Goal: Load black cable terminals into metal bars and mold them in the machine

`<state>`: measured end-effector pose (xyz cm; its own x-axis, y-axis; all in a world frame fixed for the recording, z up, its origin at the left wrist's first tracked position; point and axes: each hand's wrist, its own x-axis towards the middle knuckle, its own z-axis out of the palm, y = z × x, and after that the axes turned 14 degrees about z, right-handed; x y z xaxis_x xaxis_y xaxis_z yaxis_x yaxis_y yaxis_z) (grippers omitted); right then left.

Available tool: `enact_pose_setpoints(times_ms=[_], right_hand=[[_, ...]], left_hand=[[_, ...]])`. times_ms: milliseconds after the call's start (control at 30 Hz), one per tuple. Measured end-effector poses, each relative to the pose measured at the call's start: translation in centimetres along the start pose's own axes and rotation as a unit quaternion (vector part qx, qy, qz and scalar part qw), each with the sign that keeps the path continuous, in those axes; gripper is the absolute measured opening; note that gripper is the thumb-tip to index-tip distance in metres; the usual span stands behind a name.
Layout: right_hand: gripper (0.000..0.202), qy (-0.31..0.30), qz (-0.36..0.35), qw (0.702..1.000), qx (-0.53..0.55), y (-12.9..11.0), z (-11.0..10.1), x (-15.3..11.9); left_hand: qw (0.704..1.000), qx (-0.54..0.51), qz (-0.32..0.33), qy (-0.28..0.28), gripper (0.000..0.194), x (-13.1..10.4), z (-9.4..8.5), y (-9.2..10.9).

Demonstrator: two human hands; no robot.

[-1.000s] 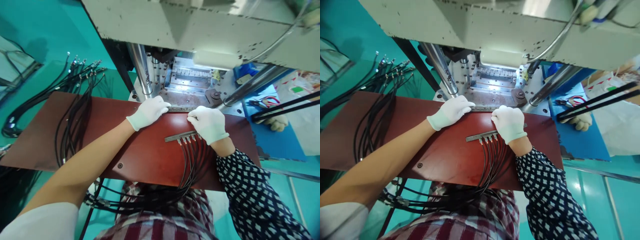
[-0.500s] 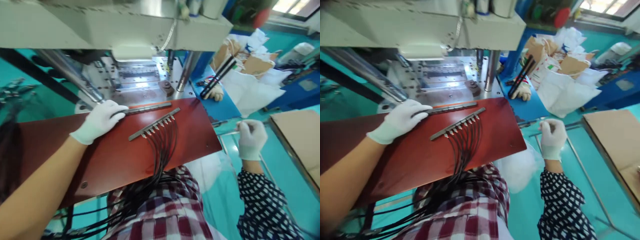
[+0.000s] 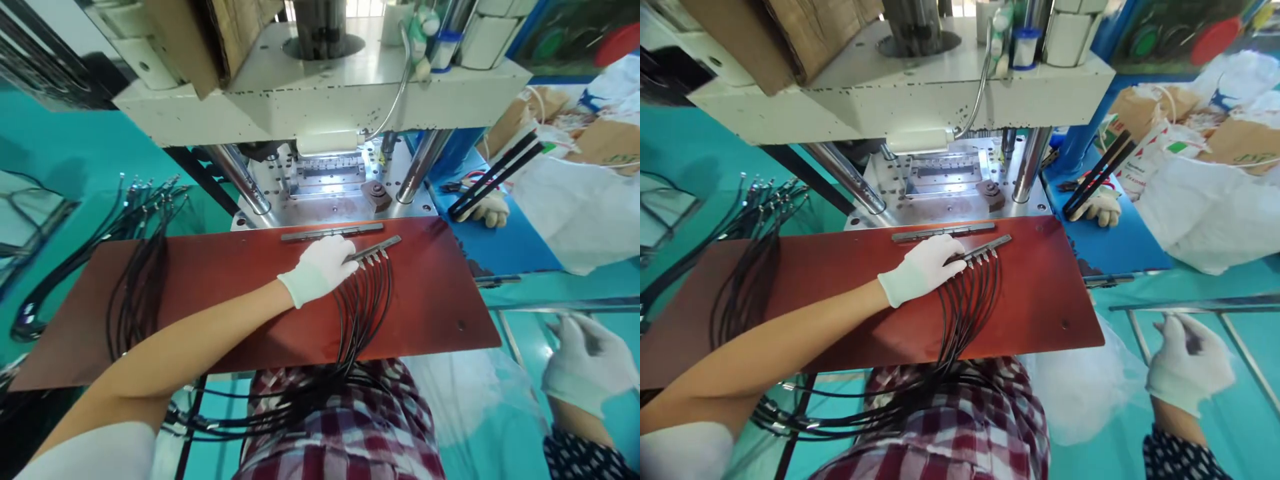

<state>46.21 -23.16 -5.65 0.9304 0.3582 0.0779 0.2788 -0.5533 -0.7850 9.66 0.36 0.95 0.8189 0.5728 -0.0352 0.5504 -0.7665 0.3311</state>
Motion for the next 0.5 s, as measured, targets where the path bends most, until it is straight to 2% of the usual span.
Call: enact_pose_setpoints(times_ms=[33,133,167,233,300,367,400,433,467,500], right_hand=[[0.045,-0.019,-0.024,0.999,0.023,-2.8,0.4,-0.9],[0.034,-0.202,-0.066,0.974,0.081,-10.0,3.3,-4.5],[0.039,-0.292,-0.052,0.949,0.109,-11.7,4.6,-5.7],[0.055,-0.435,0.042,0.874,0.213,-13.9,7.3,-7.8],[0.054,-0.566,0.178,0.758,0.27,-14.8,9.6,-9.6],[0.048,-0.71,0.256,0.594,0.279,-15.1,11.4,-11.7],[0.051,-0.772,0.265,0.511,0.27,-15.1,12.0,-13.1],[0.06,-0.818,0.264,0.442,0.257,-15.1,12.5,-14.6],[0.074,-0.853,0.261,0.383,0.241,-15.1,12.9,-16.3],[0.082,-0.868,0.265,0.355,0.224,-15.1,13.3,-17.9]], left_hand=[[1.0,0.007,-0.016,-0.011,0.024,0.2,0.1,0.5],[0.999,0.029,-0.028,-0.024,0.026,0.4,0.3,1.4],[0.999,0.026,-0.022,-0.025,0.027,0.4,0.2,1.4],[1.0,0.008,-0.014,-0.023,0.025,0.3,-0.6,1.0],[1.0,-0.016,-0.019,-0.006,0.024,0.3,-1.9,0.4],[0.999,-0.034,-0.015,0.035,0.023,0.5,-3.6,-0.5],[0.997,-0.037,-0.003,0.061,0.023,0.7,-4.4,-1.0],[0.996,-0.033,0.019,0.086,0.024,1.0,-5.2,-1.6],[0.993,-0.019,0.049,0.104,0.026,1.4,-5.7,-2.3],[0.99,-0.002,0.082,0.114,0.027,1.9,-6.1,-3.0]])
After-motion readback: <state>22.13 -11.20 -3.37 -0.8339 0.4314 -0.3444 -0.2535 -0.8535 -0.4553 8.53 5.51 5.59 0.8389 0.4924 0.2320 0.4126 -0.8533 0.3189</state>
